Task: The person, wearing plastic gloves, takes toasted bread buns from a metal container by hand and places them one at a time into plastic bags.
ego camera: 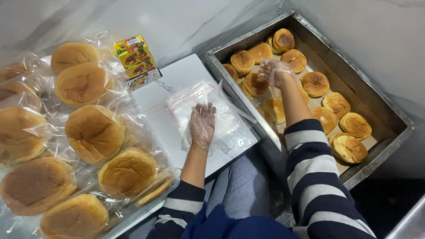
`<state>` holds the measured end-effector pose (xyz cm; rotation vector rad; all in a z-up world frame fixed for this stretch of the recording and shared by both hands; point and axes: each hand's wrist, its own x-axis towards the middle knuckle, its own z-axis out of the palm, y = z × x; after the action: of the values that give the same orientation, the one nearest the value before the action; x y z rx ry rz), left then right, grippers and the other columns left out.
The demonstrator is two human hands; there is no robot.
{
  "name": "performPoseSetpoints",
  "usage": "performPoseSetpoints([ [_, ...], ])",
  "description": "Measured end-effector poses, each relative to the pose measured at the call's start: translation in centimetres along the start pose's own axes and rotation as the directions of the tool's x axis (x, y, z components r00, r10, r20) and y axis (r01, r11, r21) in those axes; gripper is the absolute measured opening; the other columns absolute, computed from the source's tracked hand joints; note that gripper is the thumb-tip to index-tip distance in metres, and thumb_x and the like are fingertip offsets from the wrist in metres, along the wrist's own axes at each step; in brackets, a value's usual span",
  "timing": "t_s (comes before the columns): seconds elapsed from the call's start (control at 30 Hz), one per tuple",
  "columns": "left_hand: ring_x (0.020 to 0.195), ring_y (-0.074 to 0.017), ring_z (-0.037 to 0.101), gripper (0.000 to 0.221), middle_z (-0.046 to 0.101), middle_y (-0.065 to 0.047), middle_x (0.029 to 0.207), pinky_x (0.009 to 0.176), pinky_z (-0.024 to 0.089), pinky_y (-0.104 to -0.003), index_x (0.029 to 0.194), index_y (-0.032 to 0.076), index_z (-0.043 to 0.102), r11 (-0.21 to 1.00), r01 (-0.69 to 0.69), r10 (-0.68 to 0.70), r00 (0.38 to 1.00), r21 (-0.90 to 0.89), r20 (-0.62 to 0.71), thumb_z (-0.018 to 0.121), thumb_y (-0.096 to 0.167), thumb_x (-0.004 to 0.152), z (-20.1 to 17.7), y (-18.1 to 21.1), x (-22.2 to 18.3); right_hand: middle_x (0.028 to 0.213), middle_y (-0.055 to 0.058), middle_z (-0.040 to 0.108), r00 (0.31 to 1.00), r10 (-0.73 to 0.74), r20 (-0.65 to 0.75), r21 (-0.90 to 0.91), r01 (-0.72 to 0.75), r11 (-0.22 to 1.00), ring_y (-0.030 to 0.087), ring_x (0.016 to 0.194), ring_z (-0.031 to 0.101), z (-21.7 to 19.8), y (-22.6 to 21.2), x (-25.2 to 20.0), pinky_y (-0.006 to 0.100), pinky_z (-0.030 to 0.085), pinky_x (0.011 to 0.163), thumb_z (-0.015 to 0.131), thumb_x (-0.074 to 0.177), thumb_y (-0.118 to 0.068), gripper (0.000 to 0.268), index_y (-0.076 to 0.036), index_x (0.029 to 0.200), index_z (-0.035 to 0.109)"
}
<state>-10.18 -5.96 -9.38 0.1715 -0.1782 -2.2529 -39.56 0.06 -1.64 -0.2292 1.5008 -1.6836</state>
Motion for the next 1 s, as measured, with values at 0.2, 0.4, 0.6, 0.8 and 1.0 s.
performPoseSetpoints([
  [0.2, 0.102, -0.0196, 0.054, 0.027, 0.064, 0.003, 0.087, 0.092, 0.041, -0.035, 0.087, 0.020, 0.060, 0.999, 0.039, -0.039, 0.998, -0.003, -0.051, 0.038, 0.036, 0.090, 0.3, 0.0, 0.0, 0.100, 0.006, 0.058, 0.986, -0.108, -0.129, -0.647, -0.001, 0.763, 0.027, 0.106, 0.052, 2.6, 0.1, 2.6, 0.041, 0.042, 0.088, 0.053, 0.078, -0.028, 0.025, -0.016, 0.101, 0.055],
  [0.4, 0.103, -0.0206, 0.054, 0.027, 0.064, 0.002, 0.088, 0.092, 0.042, -0.035, 0.087, 0.019, 0.060, 0.997, 0.070, -0.071, 0.996, -0.030, -0.048, 0.038, 0.035, 0.090, -0.7, -0.3, 0.1, 0.101, 0.001, 0.061, 0.950, -0.310, 0.031, -0.988, -0.017, -0.150, 0.023, 0.099, 0.056, 1.0, 1.5, 9.9, 0.038, 0.046, 0.083, 0.063, 0.072, -0.033, 0.035, -0.042, 0.105, 0.056],
  [0.6, 0.100, -0.0188, 0.055, 0.027, 0.064, 0.002, 0.086, 0.091, 0.043, -0.034, 0.088, 0.020, 0.060, 0.995, 0.098, -0.100, 0.992, -0.028, -0.083, 0.037, 0.035, 0.090, 0.2, -0.3, -0.4, 0.105, -0.005, 0.059, 0.948, -0.307, 0.078, -0.964, -0.007, -0.266, 0.019, 0.102, 0.054, 7.0, -1.2, 2.4, 0.036, 0.047, 0.084, 0.064, 0.068, -0.041, 0.036, -0.038, 0.103, 0.059],
  [0.8, 0.101, -0.0193, 0.055, 0.028, 0.063, 0.002, 0.087, 0.092, 0.042, -0.035, 0.088, 0.019, 0.059, 0.991, 0.124, -0.128, 0.988, -0.048, -0.089, 0.038, 0.036, 0.090, 0.1, -0.4, -0.3, 0.100, 0.007, 0.060, 0.929, -0.313, -0.197, -0.954, -0.108, 0.279, 0.026, 0.099, 0.056, 5.9, -1.2, 3.7, 0.039, 0.047, 0.083, 0.069, 0.061, -0.041, 0.043, -0.022, 0.099, 0.061],
  [1.0, 0.101, -0.0199, 0.055, 0.028, 0.064, 0.001, 0.087, 0.094, 0.041, -0.036, 0.088, 0.018, 0.060, 0.992, 0.124, -0.127, 0.987, -0.036, -0.095, 0.038, 0.034, 0.090, 0.0, -0.6, -0.1, 0.084, 0.005, 0.063, 0.765, -0.444, -0.466, -0.752, -0.078, 0.655, 0.022, 0.089, 0.059, 4.3, -2.3, -1.3, 0.037, 0.049, 0.074, 0.068, 0.054, -0.037, 0.035, -0.022, 0.086, 0.063],
])
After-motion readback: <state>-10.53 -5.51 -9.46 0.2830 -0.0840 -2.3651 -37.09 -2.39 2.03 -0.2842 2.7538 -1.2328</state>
